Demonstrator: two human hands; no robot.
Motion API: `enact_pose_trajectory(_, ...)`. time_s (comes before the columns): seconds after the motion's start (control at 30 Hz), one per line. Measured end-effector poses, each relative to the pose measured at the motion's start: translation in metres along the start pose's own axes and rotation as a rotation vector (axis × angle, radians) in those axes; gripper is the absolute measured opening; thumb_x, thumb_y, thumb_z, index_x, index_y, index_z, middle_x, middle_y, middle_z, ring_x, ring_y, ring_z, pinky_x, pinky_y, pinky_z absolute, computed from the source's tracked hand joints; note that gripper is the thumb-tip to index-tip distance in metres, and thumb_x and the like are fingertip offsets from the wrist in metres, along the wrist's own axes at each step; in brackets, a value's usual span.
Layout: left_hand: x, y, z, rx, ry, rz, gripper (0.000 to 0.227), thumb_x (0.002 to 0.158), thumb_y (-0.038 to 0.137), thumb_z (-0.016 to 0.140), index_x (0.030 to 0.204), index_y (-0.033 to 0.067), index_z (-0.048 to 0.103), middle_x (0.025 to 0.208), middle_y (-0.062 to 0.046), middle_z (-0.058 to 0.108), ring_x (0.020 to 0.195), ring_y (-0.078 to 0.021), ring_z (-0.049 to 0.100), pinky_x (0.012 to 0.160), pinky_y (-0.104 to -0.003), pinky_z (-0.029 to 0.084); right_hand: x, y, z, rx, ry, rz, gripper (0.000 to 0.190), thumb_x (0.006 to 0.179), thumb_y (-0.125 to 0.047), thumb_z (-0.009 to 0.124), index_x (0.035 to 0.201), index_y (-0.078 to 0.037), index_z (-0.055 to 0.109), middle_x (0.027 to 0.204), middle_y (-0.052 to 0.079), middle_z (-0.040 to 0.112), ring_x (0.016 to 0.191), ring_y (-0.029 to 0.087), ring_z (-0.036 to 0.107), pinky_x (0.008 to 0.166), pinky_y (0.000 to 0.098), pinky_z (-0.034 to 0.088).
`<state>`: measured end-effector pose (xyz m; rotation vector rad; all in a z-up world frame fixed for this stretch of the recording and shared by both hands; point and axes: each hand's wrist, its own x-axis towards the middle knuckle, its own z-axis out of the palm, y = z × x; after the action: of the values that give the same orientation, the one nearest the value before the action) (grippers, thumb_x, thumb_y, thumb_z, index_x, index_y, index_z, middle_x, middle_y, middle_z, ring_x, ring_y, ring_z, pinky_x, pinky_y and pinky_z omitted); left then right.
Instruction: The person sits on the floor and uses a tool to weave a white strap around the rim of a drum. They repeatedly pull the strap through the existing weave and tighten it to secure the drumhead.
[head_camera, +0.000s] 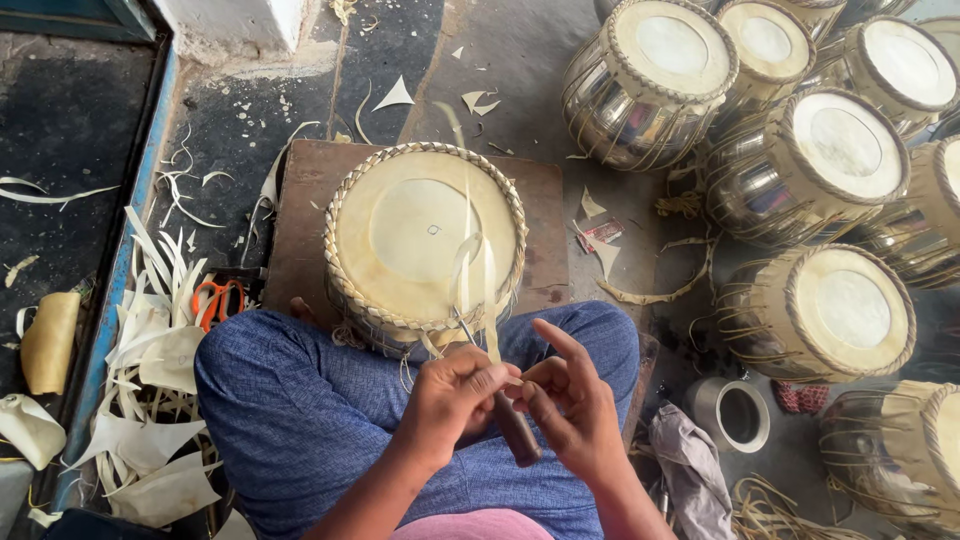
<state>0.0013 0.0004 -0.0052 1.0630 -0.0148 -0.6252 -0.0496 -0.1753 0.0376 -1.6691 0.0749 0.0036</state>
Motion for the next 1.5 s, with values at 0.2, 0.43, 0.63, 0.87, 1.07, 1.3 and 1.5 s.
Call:
enact_pose_trajectory(0.2,0.003,-0.002,-0.002,-0.18,-0.029,-0.065,0.028,0.095,0.021,0.062,0.094,-0.0024,0.077,0.065,0.0,0.062,0.048,-0.0014,0.044,0.04,-0.018,0.03,0.003,0.003,-0.003,0.184,-0.011,0.093,0.066,0.094,-0.003,0.064,0.154,-0.002,0.038,0.092,0.011,0.07,0.088,0.015,0.07,0.078,0.0303,0.059)
enact_pose_trajectory(0.43,-0.002,0.01,0.007,0.432,0.002,0.419,0.027,0.1,0.028,0.07,0.092,0.0038,0.078,0.08,-0.001,0.067,0.064,-0.0058,0.055,0.055,-0.022,0.044,0.002,-0.002,-0.001,0.123,0.013,0.076,0.064,0.094,-0.003,0.064,0.153,-0.002,0.04,0.093,0.01,0.07,0.089,0.014,0.07,0.08,0.0293,0.06)
enact_pose_trajectory(0.63,-0.008,0.019,0.015,0.737,0.084,0.512,0.024,0.089,0.026,0.076,0.083,0.0042,0.071,0.083,-0.002,0.066,0.062,-0.0094,0.061,0.054,-0.028,0.05,0.001,-0.006,0.003,-0.08,0.05,0.071,0.063,0.091,-0.004,0.069,0.149,-0.004,0.043,0.085,0.007,0.073,0.08,0.012,0.071,0.073,0.0284,0.059)
enact_pose_trajectory(0.87,0.029,0.014,-0.041,0.854,0.4,0.509,0.031,0.095,0.023,0.074,0.076,0.0037,0.06,0.075,-0.006,0.06,0.066,-0.0193,0.059,0.059,-0.032,0.05,0.005,0.013,-0.01,-0.366,0.09,0.088,0.053,0.097,-0.013,0.056,0.15,-0.011,0.049,0.087,0.008,0.076,0.082,0.015,0.076,0.078,0.0301,0.064)
enact_pose_trajectory(1.07,0.046,0.017,-0.056,1.204,0.512,0.804,0.017,0.089,0.019,0.074,0.086,0.0036,0.068,0.09,-0.008,0.067,0.09,-0.0286,0.061,0.085,-0.044,0.045,0.011,0.012,0.014,-0.491,-0.166,0.297,0.071,0.091,-0.029,0.069,0.155,-0.017,0.039,0.087,0.007,0.071,0.072,0.015,0.07,0.064,0.0312,0.057)
enact_pose_trajectory(1.3,0.046,0.015,-0.062,1.133,0.516,0.807,0.012,0.086,0.012,0.073,0.089,0.0034,0.066,0.103,-0.008,0.066,0.101,-0.0291,0.062,0.092,-0.043,0.046,0.006,0.04,0.026,-0.28,-0.183,0.29,0.061,0.093,-0.033,0.067,0.148,-0.014,0.048,0.069,0.003,0.064,0.059,0.011,0.066,0.053,0.0276,0.053)
enact_pose_trajectory(1.5,0.048,0.011,-0.06,1.189,0.551,0.782,0.012,0.084,0.012,0.075,0.085,0.006,0.066,0.104,-0.006,0.066,0.103,-0.0276,0.062,0.093,-0.043,0.044,0.004,0.052,0.024,-0.244,-0.187,0.302,0.061,0.093,-0.035,0.067,0.148,-0.013,0.049,0.066,0.003,0.062,0.058,0.011,0.064,0.051,0.0275,0.051)
